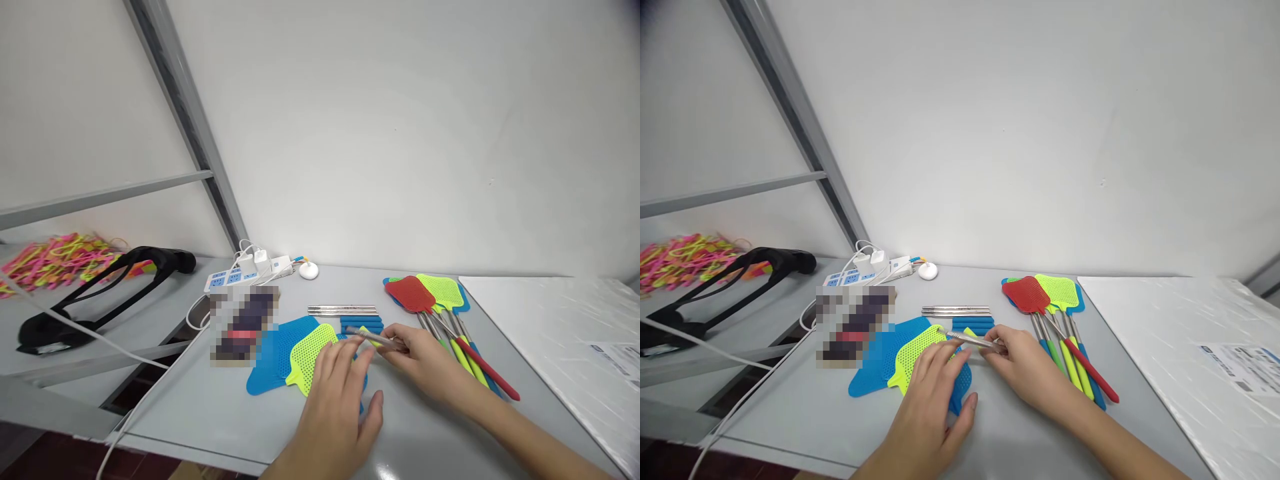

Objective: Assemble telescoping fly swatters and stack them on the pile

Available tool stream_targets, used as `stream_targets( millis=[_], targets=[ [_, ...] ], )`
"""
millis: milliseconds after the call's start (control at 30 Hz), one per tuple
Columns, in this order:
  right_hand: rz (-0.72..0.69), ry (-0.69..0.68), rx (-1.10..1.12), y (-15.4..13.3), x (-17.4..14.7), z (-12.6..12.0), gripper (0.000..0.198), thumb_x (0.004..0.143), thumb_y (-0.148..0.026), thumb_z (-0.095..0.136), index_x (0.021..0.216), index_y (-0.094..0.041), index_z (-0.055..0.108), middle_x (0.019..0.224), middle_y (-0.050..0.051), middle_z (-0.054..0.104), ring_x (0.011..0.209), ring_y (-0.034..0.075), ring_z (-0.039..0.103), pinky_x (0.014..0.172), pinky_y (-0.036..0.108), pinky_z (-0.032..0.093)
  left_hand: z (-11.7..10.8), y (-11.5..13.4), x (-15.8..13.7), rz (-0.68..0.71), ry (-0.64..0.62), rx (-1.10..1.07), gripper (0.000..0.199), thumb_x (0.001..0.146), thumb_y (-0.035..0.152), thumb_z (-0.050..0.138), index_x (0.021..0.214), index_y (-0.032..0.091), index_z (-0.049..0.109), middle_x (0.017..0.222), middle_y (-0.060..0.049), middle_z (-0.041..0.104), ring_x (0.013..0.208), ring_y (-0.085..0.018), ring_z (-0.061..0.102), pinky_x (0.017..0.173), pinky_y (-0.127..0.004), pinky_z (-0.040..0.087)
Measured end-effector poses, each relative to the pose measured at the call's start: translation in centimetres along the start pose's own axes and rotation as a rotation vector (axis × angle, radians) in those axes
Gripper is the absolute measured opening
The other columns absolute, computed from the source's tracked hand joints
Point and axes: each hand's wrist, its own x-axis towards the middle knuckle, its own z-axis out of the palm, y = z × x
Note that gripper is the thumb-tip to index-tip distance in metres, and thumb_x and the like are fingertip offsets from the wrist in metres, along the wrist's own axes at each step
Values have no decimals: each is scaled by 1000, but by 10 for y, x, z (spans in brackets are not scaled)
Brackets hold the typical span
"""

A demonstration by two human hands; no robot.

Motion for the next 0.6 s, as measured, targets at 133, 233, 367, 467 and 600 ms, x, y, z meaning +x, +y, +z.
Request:
stream_targets(
  millis=[133, 233, 367, 467, 600],
  targets=[
    [55, -76, 554, -10, -27, 8, 33, 92, -53, 52, 102, -22, 56, 68, -5, 43, 63, 12, 40, 59, 24, 33, 3, 5, 0, -229, 23, -282, 57, 94, 26, 49, 148, 24, 29, 148, -11, 41, 137, -27, 33, 111, -48, 32],
    [36, -150, 761, -13, -41, 24, 33, 90, -52, 57, 102, -21, 56, 66, -6, 36, 60, 11, 31, 56, 24, 27, 9, 17, 5, -327, 24, -545, 36, 99, 29, 43, 134, 26, 50, 137, -9, 54, 127, -23, 46, 108, -42, 37],
    [69, -111, 848, -4, -48, 37, 33, 91, -52, 55, 97, -20, 58, 63, -7, 31, 57, 11, 26, 54, 25, 24, 18, 31, 12, -361, 37, -850, 26, 98, 33, 47, 115, 22, 63, 124, -9, 63, 111, -21, 59, 97, -34, 46],
    [79, 128, 797, 6, -52, 30, 37, 96, -53, 44, 85, -21, 60, 64, -4, 38, 64, 14, 39, 66, 27, 34, 21, 33, 11, -438, 6, -1006, 23, 97, 36, 49, 109, 21, 61, 112, -7, 66, 97, -18, 64, 89, -31, 49],
    [-61, 340, 684, 3, -58, 12, 38, 98, -49, 39, 85, -23, 63, 95, 3, 53, 93, 19, 49, 85, 30, 36, 21, 33, 4, -418, -158, -957, 25, 99, 39, 42, 104, 20, 57, 86, -3, 65, 72, -14, 61, 73, -28, 48]
  ],
)
